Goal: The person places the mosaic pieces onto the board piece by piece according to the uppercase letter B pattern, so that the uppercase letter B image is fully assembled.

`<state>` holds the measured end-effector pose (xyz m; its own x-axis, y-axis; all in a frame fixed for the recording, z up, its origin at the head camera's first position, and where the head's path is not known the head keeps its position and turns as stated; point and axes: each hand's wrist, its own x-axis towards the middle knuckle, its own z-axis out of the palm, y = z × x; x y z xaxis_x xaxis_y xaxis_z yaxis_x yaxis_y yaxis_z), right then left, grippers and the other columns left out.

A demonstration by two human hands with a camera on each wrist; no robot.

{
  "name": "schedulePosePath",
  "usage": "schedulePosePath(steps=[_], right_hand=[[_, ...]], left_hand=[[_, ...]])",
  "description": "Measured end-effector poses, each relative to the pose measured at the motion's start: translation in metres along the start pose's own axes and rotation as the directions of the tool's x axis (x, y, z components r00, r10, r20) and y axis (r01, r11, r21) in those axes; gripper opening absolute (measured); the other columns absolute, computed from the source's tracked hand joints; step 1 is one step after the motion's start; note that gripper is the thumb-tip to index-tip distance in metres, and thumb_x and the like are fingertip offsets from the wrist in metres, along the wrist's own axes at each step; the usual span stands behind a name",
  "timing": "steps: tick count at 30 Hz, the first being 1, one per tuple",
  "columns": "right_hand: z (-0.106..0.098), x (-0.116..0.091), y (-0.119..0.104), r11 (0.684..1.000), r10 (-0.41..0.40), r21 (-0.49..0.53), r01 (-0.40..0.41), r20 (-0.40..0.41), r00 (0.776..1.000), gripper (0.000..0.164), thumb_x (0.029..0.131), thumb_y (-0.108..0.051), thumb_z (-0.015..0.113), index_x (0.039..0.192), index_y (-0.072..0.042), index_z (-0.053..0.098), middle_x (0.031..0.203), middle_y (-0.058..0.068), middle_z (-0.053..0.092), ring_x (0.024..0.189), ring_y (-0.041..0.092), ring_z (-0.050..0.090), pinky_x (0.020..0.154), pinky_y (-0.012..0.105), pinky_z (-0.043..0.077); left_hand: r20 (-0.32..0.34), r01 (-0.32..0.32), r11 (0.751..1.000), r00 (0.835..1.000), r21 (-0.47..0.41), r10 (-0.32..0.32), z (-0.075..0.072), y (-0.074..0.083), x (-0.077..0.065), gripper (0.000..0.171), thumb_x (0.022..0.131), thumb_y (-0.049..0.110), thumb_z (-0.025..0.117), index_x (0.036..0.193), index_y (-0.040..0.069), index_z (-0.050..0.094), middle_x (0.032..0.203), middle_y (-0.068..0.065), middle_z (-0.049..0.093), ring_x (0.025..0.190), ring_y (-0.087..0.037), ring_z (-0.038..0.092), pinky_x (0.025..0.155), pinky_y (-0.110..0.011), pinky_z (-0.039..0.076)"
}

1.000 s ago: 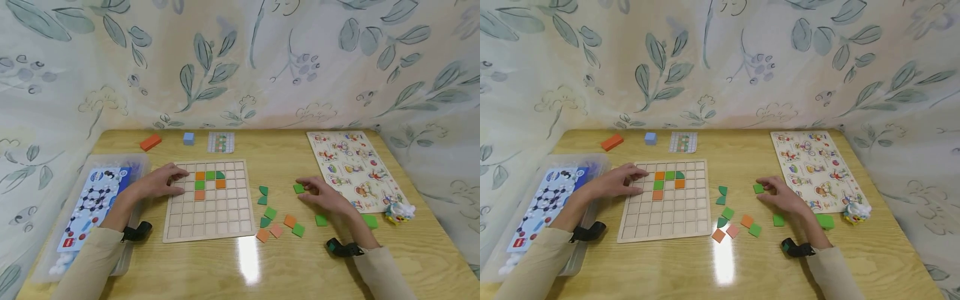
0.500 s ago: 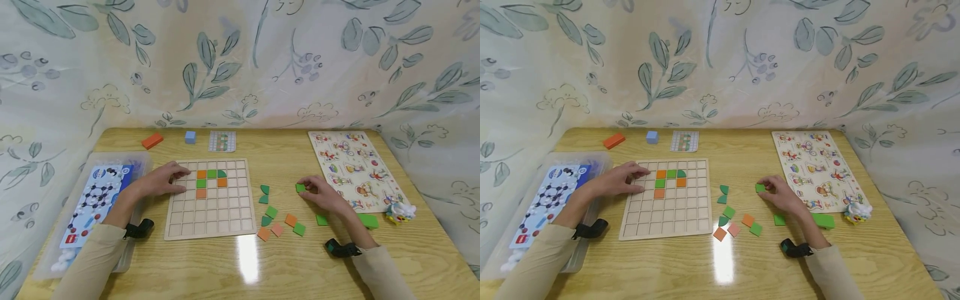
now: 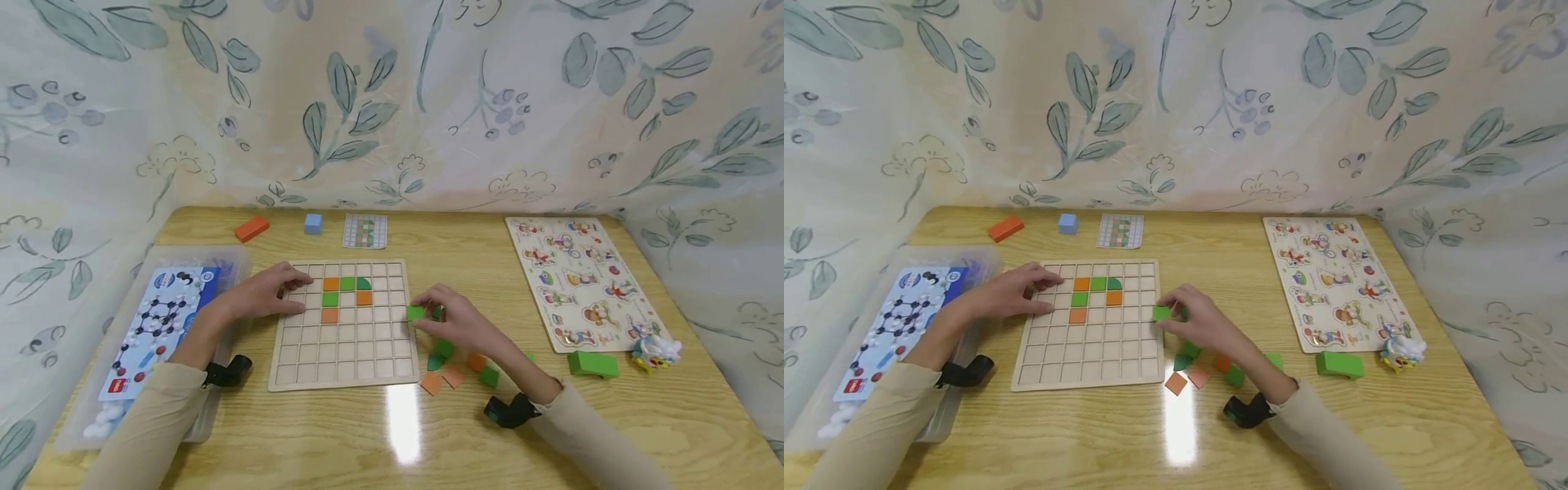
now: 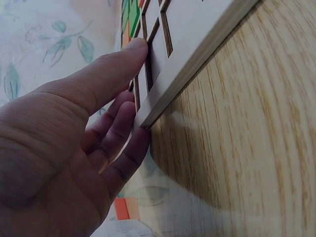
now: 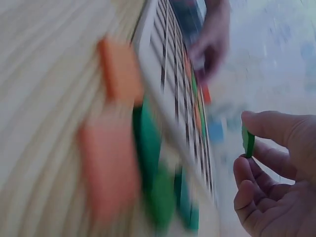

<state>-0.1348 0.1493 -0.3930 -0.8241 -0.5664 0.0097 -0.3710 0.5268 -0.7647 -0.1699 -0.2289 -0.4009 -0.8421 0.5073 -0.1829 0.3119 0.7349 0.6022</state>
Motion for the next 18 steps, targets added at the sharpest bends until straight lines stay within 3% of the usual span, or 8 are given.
schedulePosePath(steps=[4, 9, 18], right_hand=[[0.022, 0.027, -0.023, 1.000, -0.022, 0.003, 0.022, 0.034, 0.999, 0.028, 0.088, -0.017, 0.071, 0.114, -0.008, 0.064, 0.109, 0.008, 0.061, 0.093, 0.019, 0.057, 0.071, 0.023, 0.047], [0.047, 0.057, -0.037, 0.998, -0.028, -0.048, 0.032, 0.082, 0.996, 0.028, 0.087, -0.017, 0.071, 0.112, -0.007, 0.065, 0.106, 0.007, 0.060, 0.091, 0.016, 0.058, 0.077, 0.022, 0.048], [0.068, 0.081, -0.051, 0.963, 0.022, -0.270, 0.011, 0.121, 0.992, 0.029, 0.086, -0.022, 0.073, 0.110, -0.008, 0.068, 0.102, 0.005, 0.060, 0.089, 0.015, 0.055, 0.078, 0.027, 0.047]], left_hand=[[0.002, -0.009, 1.000, 1.000, -0.005, 0.009, 0.000, 0.000, 0.002, 0.051, 0.089, 0.027, 0.071, 0.133, 0.006, 0.057, 0.113, -0.010, 0.054, 0.098, -0.020, 0.049, 0.084, -0.035, 0.042], [0.003, -0.015, 1.000, 1.000, 0.003, 0.014, -0.001, -0.002, 0.003, 0.052, 0.089, 0.028, 0.071, 0.134, 0.006, 0.057, 0.115, -0.010, 0.055, 0.103, -0.022, 0.052, 0.087, -0.038, 0.043], [0.003, -0.018, 1.000, 1.000, 0.003, 0.018, -0.001, -0.002, 0.000, 0.051, 0.089, 0.028, 0.071, 0.133, 0.007, 0.057, 0.114, -0.010, 0.055, 0.096, -0.020, 0.050, 0.081, -0.032, 0.042]])
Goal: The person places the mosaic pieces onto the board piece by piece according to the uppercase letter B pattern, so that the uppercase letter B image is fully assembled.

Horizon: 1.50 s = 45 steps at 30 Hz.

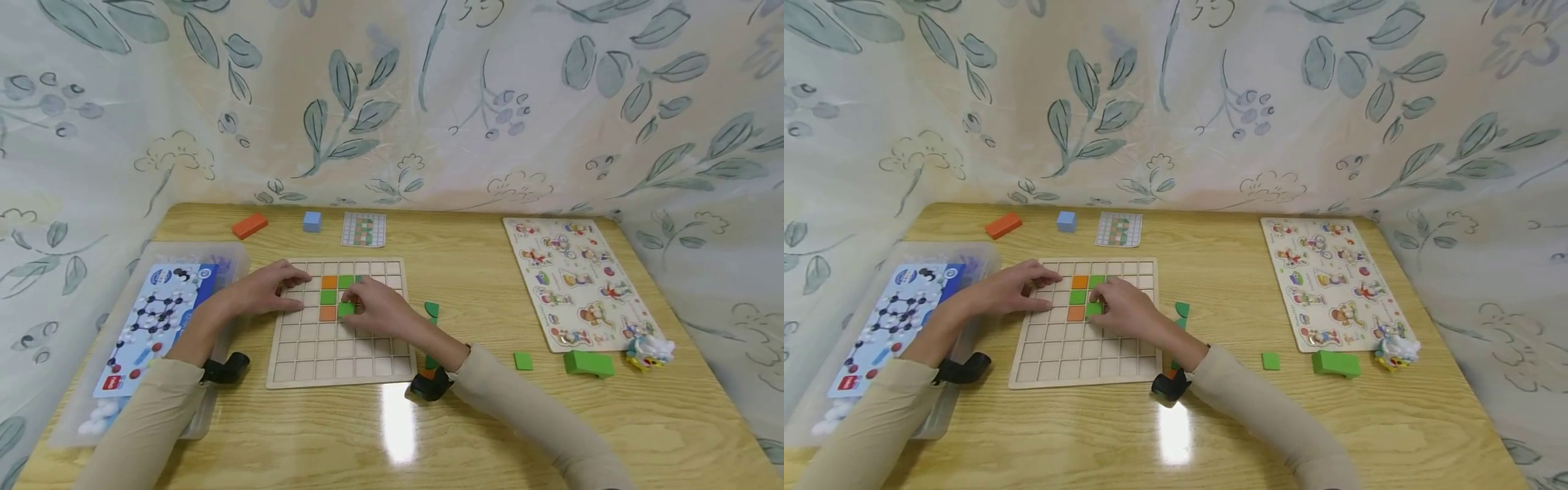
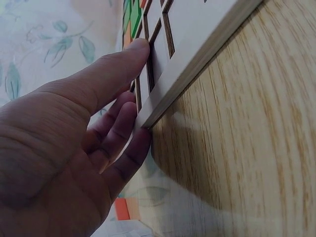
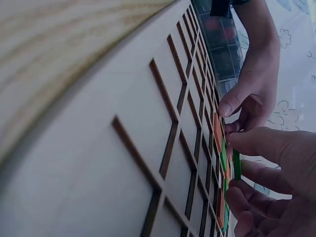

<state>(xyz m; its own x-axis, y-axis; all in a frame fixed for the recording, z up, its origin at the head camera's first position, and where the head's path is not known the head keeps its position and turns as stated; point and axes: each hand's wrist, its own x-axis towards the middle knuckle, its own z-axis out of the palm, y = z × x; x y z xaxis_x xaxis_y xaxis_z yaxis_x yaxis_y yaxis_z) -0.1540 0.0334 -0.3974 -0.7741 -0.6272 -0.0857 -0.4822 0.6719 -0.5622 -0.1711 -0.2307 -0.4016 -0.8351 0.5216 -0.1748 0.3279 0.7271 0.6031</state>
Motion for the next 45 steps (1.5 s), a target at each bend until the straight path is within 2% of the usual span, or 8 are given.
schedulePosePath(steps=[7, 14, 26, 35, 40, 45], right_hand=[[0.004, 0.006, -0.002, 0.998, 0.026, -0.054, -0.024, 0.027, 0.999, 0.028, 0.087, -0.024, 0.072, 0.111, -0.009, 0.069, 0.102, 0.005, 0.060, 0.088, 0.015, 0.053, 0.077, 0.026, 0.046], [0.004, 0.007, -0.003, 0.997, 0.042, -0.069, -0.038, 0.056, 0.998, 0.028, 0.088, -0.024, 0.072, 0.112, -0.011, 0.069, 0.108, 0.006, 0.059, 0.094, 0.016, 0.054, 0.080, 0.027, 0.046], [0.003, 0.009, -0.003, 0.998, 0.029, -0.060, -0.026, 0.065, 0.997, 0.023, 0.087, -0.022, 0.072, 0.106, -0.010, 0.070, 0.104, 0.006, 0.058, 0.090, 0.015, 0.052, 0.080, 0.028, 0.046], [0.001, 0.009, -0.001, 0.997, 0.011, -0.072, -0.006, 0.073, 0.997, 0.023, 0.087, -0.023, 0.073, 0.106, -0.010, 0.070, 0.102, 0.005, 0.058, 0.085, 0.014, 0.050, 0.075, 0.026, 0.043], [-0.005, 0.002, -0.001, 0.999, 0.004, -0.053, -0.001, 0.055, 0.998, 0.029, 0.086, -0.024, 0.073, 0.111, -0.009, 0.070, 0.105, 0.006, 0.059, 0.087, 0.015, 0.049, 0.076, 0.027, 0.044], [-0.016, -0.019, 0.006, 1.000, -0.001, 0.026, 0.001, -0.002, 1.000, 0.031, 0.087, -0.023, 0.071, 0.114, -0.008, 0.069, 0.112, 0.009, 0.059, 0.094, 0.020, 0.056, 0.079, 0.030, 0.047]], left_hand=[[0.002, -0.001, 1.000, 1.000, -0.004, 0.001, 0.000, 0.000, 0.000, 0.051, 0.089, 0.026, 0.071, 0.133, 0.006, 0.057, 0.114, -0.010, 0.055, 0.097, -0.020, 0.050, 0.081, -0.032, 0.043], [0.007, -0.004, 1.000, 1.000, -0.006, 0.004, -0.001, 0.002, -0.002, 0.051, 0.089, 0.026, 0.070, 0.134, 0.004, 0.056, 0.114, -0.011, 0.055, 0.099, -0.021, 0.051, 0.083, -0.034, 0.043], [0.005, -0.022, 1.000, 1.000, -0.001, 0.022, 0.001, -0.002, -0.001, 0.051, 0.089, 0.026, 0.070, 0.133, 0.004, 0.056, 0.114, -0.011, 0.055, 0.097, -0.019, 0.050, 0.081, -0.032, 0.043], [0.002, -0.025, 1.000, 1.000, -0.001, 0.025, 0.001, -0.002, -0.001, 0.050, 0.089, 0.026, 0.070, 0.133, 0.005, 0.057, 0.113, -0.010, 0.055, 0.096, -0.018, 0.049, 0.081, -0.030, 0.043], [0.002, -0.026, 1.000, 1.000, 0.004, 0.025, 0.001, -0.003, 0.000, 0.050, 0.089, 0.026, 0.071, 0.133, 0.005, 0.057, 0.112, -0.009, 0.055, 0.095, -0.018, 0.049, 0.080, -0.030, 0.043], [-0.004, -0.030, 0.999, 1.000, 0.013, 0.030, 0.001, -0.003, -0.001, 0.051, 0.089, 0.025, 0.071, 0.132, 0.004, 0.057, 0.111, -0.010, 0.055, 0.095, -0.018, 0.049, 0.081, -0.031, 0.043]])
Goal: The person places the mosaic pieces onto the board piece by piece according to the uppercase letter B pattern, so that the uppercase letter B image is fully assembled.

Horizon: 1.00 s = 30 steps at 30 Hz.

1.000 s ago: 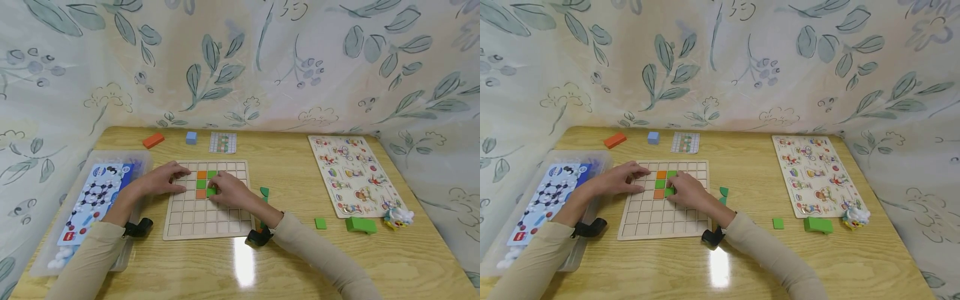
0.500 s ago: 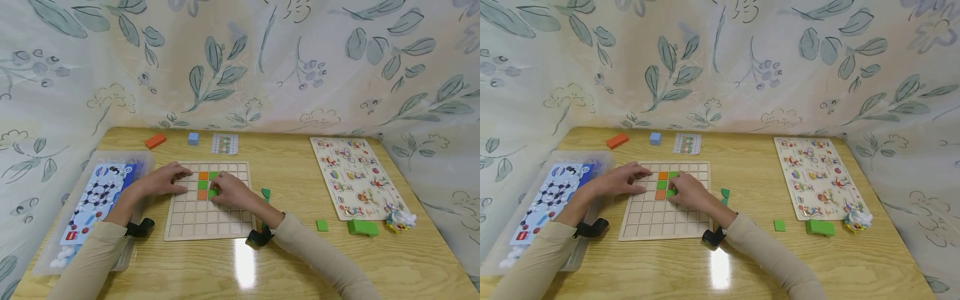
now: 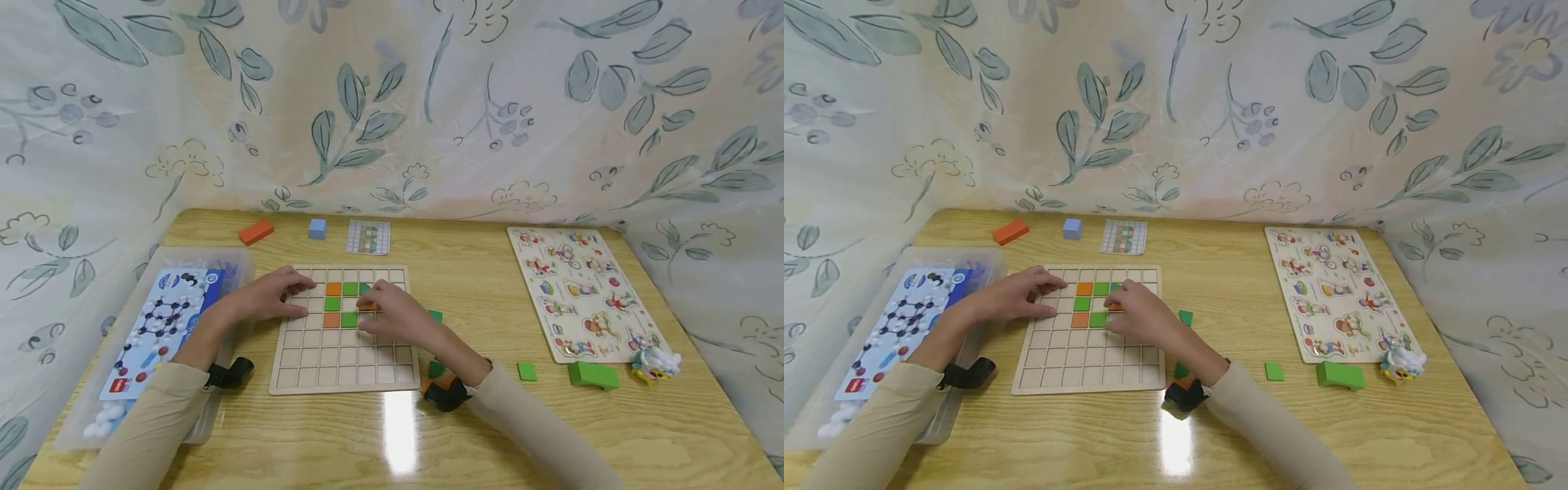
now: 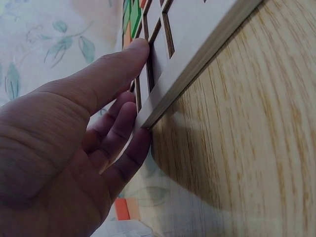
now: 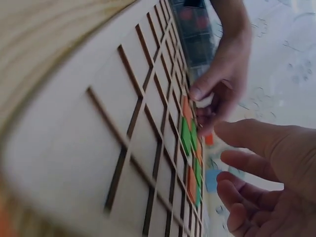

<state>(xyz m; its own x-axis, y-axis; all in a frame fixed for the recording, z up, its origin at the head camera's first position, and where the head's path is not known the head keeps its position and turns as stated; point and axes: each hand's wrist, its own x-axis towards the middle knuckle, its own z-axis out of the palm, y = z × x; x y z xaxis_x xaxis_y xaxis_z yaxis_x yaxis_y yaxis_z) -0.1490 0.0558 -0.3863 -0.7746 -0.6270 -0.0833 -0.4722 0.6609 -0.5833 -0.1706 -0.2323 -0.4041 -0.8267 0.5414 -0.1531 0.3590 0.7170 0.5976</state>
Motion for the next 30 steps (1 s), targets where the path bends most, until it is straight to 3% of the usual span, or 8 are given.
schedulePosePath(steps=[5, 11, 18, 30], right_hand=[[-0.014, -0.034, 0.023, 0.997, 0.011, 0.083, -0.003, -0.086, 0.996, 0.029, 0.089, -0.022, 0.071, 0.113, -0.007, 0.068, 0.116, 0.009, 0.059, 0.102, 0.025, 0.060, 0.082, 0.034, 0.050], [-0.025, -0.063, 0.059, 0.992, 0.085, 0.103, -0.067, -0.187, 0.979, 0.030, 0.088, -0.019, 0.072, 0.115, -0.006, 0.066, 0.115, 0.011, 0.059, 0.103, 0.028, 0.058, 0.081, 0.039, 0.050], [-0.027, -0.073, 0.085, 0.985, 0.150, 0.120, -0.125, -0.230, 0.962, 0.032, 0.087, -0.016, 0.073, 0.116, -0.005, 0.066, 0.111, 0.012, 0.060, 0.101, 0.027, 0.058, 0.080, 0.036, 0.049], [-0.017, -0.074, 0.095, 0.986, 0.148, 0.107, -0.128, -0.211, 0.966, 0.030, 0.088, -0.017, 0.072, 0.115, -0.005, 0.067, 0.109, 0.011, 0.059, 0.100, 0.025, 0.059, 0.085, 0.039, 0.050]], left_hand=[[0.010, 0.025, 1.000, 1.000, -0.014, -0.025, 0.003, 0.002, 0.002, 0.051, 0.088, 0.026, 0.071, 0.133, 0.006, 0.057, 0.113, -0.009, 0.054, 0.096, -0.018, 0.049, 0.082, -0.032, 0.043], [0.008, 0.036, 0.999, 0.999, -0.011, -0.036, 0.004, 0.002, 0.003, 0.051, 0.089, 0.027, 0.071, 0.133, 0.007, 0.057, 0.115, -0.009, 0.055, 0.096, -0.019, 0.050, 0.082, -0.031, 0.043], [0.005, 0.058, 0.998, 0.998, -0.017, -0.058, 0.000, 0.001, -0.001, 0.052, 0.088, 0.028, 0.071, 0.134, 0.008, 0.057, 0.114, -0.008, 0.054, 0.096, -0.019, 0.049, 0.082, -0.033, 0.043], [0.005, 0.047, 0.999, 0.999, -0.022, -0.047, 0.001, 0.003, -0.001, 0.051, 0.089, 0.028, 0.071, 0.133, 0.007, 0.057, 0.115, -0.009, 0.055, 0.098, -0.020, 0.051, 0.083, -0.033, 0.043]])
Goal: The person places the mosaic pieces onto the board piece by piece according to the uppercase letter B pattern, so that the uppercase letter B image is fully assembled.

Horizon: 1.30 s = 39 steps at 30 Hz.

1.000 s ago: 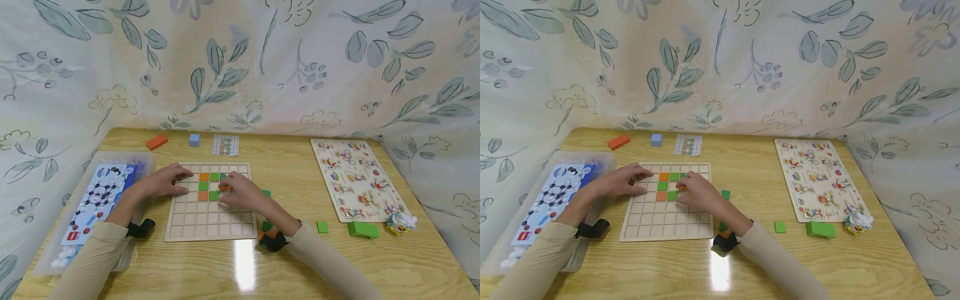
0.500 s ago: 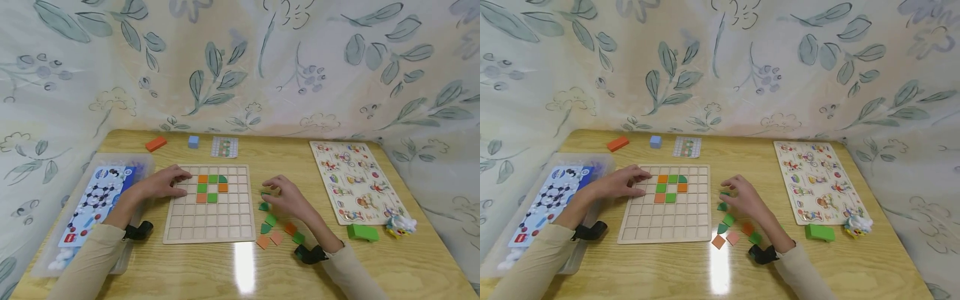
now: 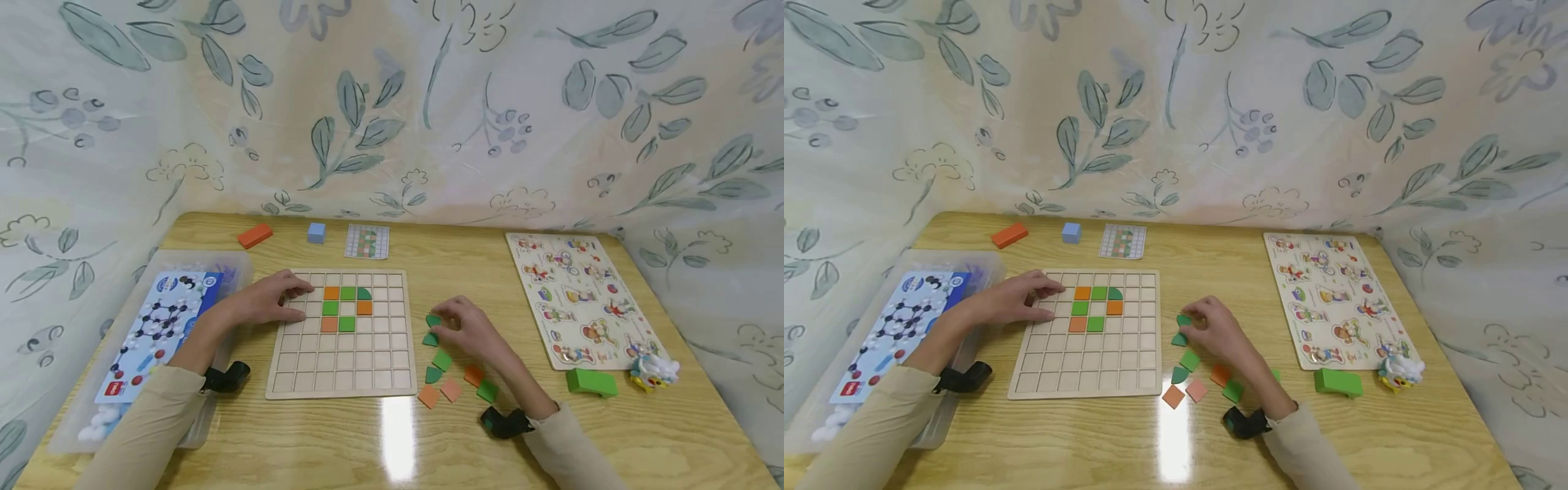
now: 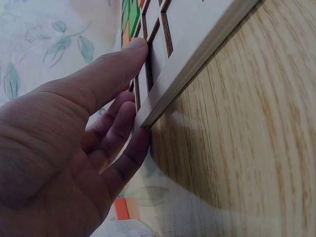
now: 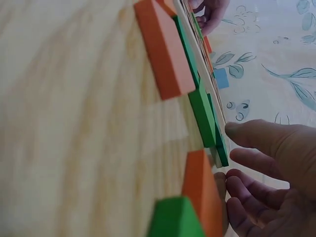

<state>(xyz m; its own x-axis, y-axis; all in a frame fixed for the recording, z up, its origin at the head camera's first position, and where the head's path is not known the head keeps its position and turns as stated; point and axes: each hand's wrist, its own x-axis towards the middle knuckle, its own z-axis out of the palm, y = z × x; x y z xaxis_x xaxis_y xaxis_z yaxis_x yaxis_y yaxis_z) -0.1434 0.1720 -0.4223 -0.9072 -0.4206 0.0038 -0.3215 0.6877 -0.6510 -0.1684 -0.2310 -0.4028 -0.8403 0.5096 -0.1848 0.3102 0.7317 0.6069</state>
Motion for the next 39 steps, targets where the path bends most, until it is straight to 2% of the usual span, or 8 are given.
schedulePosePath(steps=[14, 20, 25, 30, 39], right_hand=[[0.007, 0.001, 0.005, 0.999, 0.038, 0.008, -0.038, -0.018, 0.999, 0.029, 0.087, -0.021, 0.073, 0.111, -0.004, 0.067, 0.108, 0.012, 0.059, 0.097, 0.024, 0.058, 0.085, 0.040, 0.050], [0.005, 0.003, 0.003, 0.998, 0.057, -0.003, -0.057, -0.006, 0.998, 0.031, 0.087, -0.023, 0.073, 0.110, -0.004, 0.066, 0.105, 0.012, 0.059, 0.095, 0.022, 0.058, 0.085, 0.038, 0.050], [0.001, 0.006, 0.002, 0.999, 0.053, -0.006, -0.053, 0.000, 0.999, 0.028, 0.087, -0.024, 0.074, 0.105, -0.005, 0.066, 0.105, 0.013, 0.059, 0.094, 0.023, 0.058, 0.084, 0.039, 0.050], [0.000, 0.009, 0.001, 0.998, 0.070, 0.002, -0.070, 0.009, 0.997, 0.028, 0.086, -0.026, 0.075, 0.104, -0.007, 0.065, 0.105, 0.011, 0.058, 0.093, 0.021, 0.056, 0.085, 0.037, 0.049], [0.000, 0.012, -0.001, 0.999, 0.041, -0.005, -0.041, 0.021, 0.999, 0.026, 0.087, -0.026, 0.074, 0.105, -0.009, 0.066, 0.100, 0.009, 0.059, 0.089, 0.020, 0.056, 0.081, 0.035, 0.048]], left_hand=[[0.016, 0.006, 1.000, 1.000, 0.020, -0.006, 0.002, 0.001, 0.001, 0.050, 0.089, 0.027, 0.071, 0.133, 0.008, 0.057, 0.115, -0.009, 0.055, 0.096, -0.019, 0.049, 0.082, -0.032, 0.043], [0.018, -0.027, 0.999, 0.999, 0.027, 0.027, 0.001, 0.000, 0.003, 0.051, 0.089, 0.028, 0.071, 0.132, 0.006, 0.058, 0.112, -0.009, 0.055, 0.094, -0.018, 0.048, 0.082, -0.032, 0.043], [0.014, -0.021, 1.000, 1.000, 0.024, 0.021, 0.000, -0.001, 0.004, 0.051, 0.089, 0.029, 0.071, 0.132, 0.007, 0.057, 0.112, -0.008, 0.054, 0.094, -0.018, 0.048, 0.081, -0.032, 0.042], [0.012, -0.014, 1.000, 1.000, 0.022, 0.013, 0.000, -0.001, 0.003, 0.051, 0.089, 0.028, 0.071, 0.133, 0.006, 0.057, 0.113, -0.009, 0.055, 0.096, -0.019, 0.049, 0.083, -0.033, 0.043], [0.007, 0.000, 1.000, 1.000, -0.007, 0.000, -0.002, -0.001, 0.003, 0.052, 0.089, 0.026, 0.071, 0.135, 0.006, 0.056, 0.116, -0.010, 0.054, 0.105, -0.023, 0.053, 0.087, -0.037, 0.044]])
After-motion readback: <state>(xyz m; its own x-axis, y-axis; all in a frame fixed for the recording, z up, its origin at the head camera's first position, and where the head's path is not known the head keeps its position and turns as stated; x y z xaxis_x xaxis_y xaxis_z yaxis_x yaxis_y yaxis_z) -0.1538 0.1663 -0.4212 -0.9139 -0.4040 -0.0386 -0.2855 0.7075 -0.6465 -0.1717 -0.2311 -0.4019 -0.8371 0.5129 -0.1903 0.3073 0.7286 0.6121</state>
